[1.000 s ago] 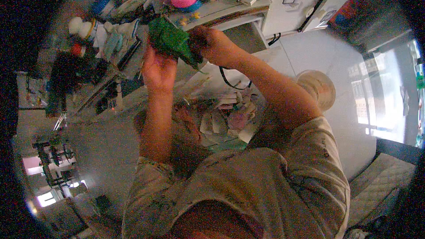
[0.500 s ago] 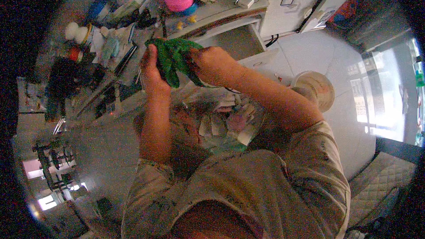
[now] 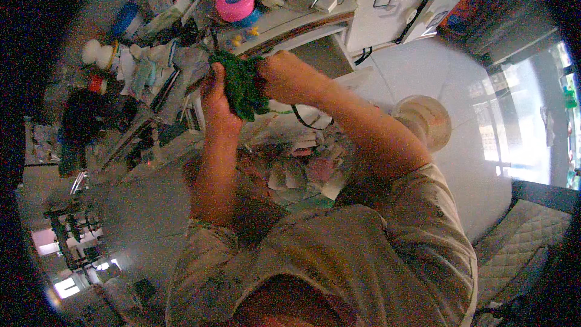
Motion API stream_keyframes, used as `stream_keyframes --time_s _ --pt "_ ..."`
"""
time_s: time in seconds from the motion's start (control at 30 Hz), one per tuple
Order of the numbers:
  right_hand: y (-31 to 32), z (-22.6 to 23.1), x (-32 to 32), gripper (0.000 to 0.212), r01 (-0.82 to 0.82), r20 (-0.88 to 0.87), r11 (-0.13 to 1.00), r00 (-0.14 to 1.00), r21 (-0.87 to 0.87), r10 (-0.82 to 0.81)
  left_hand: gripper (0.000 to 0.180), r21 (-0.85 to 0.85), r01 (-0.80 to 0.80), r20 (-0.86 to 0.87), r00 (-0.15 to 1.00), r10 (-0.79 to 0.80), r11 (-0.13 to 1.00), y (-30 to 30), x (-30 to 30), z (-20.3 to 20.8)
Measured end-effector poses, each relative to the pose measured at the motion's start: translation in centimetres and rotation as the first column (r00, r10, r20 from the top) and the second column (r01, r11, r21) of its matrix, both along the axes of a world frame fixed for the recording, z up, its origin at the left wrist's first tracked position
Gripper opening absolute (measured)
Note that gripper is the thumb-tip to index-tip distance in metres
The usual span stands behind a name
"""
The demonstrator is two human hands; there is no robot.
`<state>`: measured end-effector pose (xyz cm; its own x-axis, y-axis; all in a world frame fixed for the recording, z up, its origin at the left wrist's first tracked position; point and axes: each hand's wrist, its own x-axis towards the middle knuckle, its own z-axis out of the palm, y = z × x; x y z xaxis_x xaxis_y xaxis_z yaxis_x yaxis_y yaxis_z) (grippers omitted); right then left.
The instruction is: The person wipes the inside of a white drawer with a green cloth while handling various items including papers, a black strap, and a wrench.
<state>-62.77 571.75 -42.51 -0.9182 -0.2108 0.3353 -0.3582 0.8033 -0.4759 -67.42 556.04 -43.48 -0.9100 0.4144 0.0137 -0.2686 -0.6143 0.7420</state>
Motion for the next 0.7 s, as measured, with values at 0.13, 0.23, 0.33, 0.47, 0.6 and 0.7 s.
stream_keyframes --time_s 0.13,0.23,0.33,0.47,0.6,0.7 --pt "3.0 1.2 -0.1 0.024 0.103 -0.044 0.95 0.992 -0.295 -0.121 0.033 -0.167 -0.014 -0.047 0.999 0.006 0.986 -0.6 -0.2 -0.2" --pt "2.9 3.4 1.0 0.029 0.127 0.041 0.837 0.991 -0.533 -0.125 0.037 -0.357 0.147 -0.097 0.976 -0.193 0.923 -0.9 1.0 -0.4" --pt "2.2 2.8 1.0 0.021 -0.085 -0.296 0.928 0.955 -0.362 -0.028 0.037 -0.539 0.152 -0.171 0.943 -0.284 0.829 -0.6 2.0 -0.8" --pt "2.8 2.2 1.4 0.009 -0.039 -0.176 0.939 0.984 -0.34 -0.023 0.035 -0.616 0.2 -0.149 0.92 -0.362 0.762 -0.2 2.7 -1.2" --pt "3.6 2.2 1.8 0.009 0.079 -0.098 0.961 0.989 -0.266 -0.108 0.036 -0.566 0.297 -0.065 0.914 -0.401 0.769 0.2 3.1 -1.1" --pt "4.8 1.9 2.1 0.01 0.173 -0.146 0.935 0.963 -0.31 -0.226 0.037 -0.571 0.302 -0.076 0.907 -0.415 0.763 0.6 3.5 -1.1"
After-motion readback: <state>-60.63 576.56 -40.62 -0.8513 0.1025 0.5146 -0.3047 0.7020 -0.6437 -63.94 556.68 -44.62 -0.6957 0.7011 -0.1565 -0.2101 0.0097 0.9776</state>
